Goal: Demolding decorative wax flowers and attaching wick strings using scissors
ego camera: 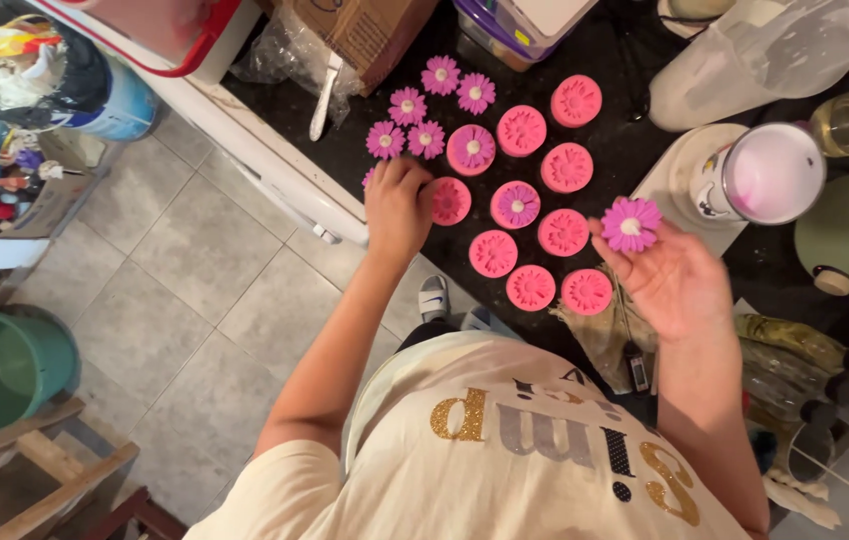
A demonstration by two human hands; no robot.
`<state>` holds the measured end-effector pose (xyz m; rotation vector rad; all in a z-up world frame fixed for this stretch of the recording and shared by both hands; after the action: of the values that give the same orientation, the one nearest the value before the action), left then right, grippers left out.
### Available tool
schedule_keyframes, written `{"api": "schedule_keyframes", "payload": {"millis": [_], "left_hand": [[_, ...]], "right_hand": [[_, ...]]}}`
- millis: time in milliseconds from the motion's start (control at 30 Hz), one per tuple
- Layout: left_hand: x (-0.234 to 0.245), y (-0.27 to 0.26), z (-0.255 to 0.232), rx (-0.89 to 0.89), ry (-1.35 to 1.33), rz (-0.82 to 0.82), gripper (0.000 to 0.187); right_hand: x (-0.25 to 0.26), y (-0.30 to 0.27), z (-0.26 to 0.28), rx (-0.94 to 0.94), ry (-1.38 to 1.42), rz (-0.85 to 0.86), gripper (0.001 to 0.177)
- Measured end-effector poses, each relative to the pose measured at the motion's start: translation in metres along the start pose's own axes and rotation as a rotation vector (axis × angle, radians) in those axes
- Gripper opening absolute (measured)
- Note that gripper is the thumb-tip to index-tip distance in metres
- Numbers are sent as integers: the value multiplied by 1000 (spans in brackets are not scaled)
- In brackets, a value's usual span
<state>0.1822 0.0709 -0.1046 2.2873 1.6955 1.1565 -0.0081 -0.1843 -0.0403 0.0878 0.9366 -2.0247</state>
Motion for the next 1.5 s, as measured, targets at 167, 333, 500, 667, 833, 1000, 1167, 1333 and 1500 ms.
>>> {"api": "schedule_keyframes", "payload": {"millis": [167,333,500,667,833,1000,1167,1333,1500], "left_hand": [[-3,-27,-41,217,-347,55,31],[-73,-58,-79,568,-1430,377,85],[-48,-31,-76,270,-787,235,80],[-42,-30,-52,399,-841,155,71],[-37,-44,-21,657,-974,19,70],[-30,-50,-17,735,-1008,-8,74],[-30,-59,-17,767,-1023,-44,71],[-37,-64,-17,764,-1014,-34,71],[-29,-51,-26,717,-993,-29,70]], "right_hand": [[24,26,-39,87,-139,87,32],[-23,37,-67,23,-240,228,42],[-32,56,-79,96,-376,272,44],[-58,65,-45,194,-630,251,43],[5,193,22,731,-1453,-210,44],[0,263,18,574,-1848,-229,92],[-5,272,36,779,-1874,-350,75],[-10,309,51,876,-1792,-308,66],[-38,231,60,988,-1648,-297,63]]}}
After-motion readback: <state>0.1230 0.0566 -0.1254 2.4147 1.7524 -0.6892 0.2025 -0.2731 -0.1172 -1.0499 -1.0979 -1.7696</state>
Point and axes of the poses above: each hand's wrist, its own y-axis towards the middle knuckle, its own x-axis out of the back of the hand, z = x × y, the point moved 8 cm from there along y, towards the middle knuckle, and after that the axes turned 13 degrees about -y, right-handed, at the moved point
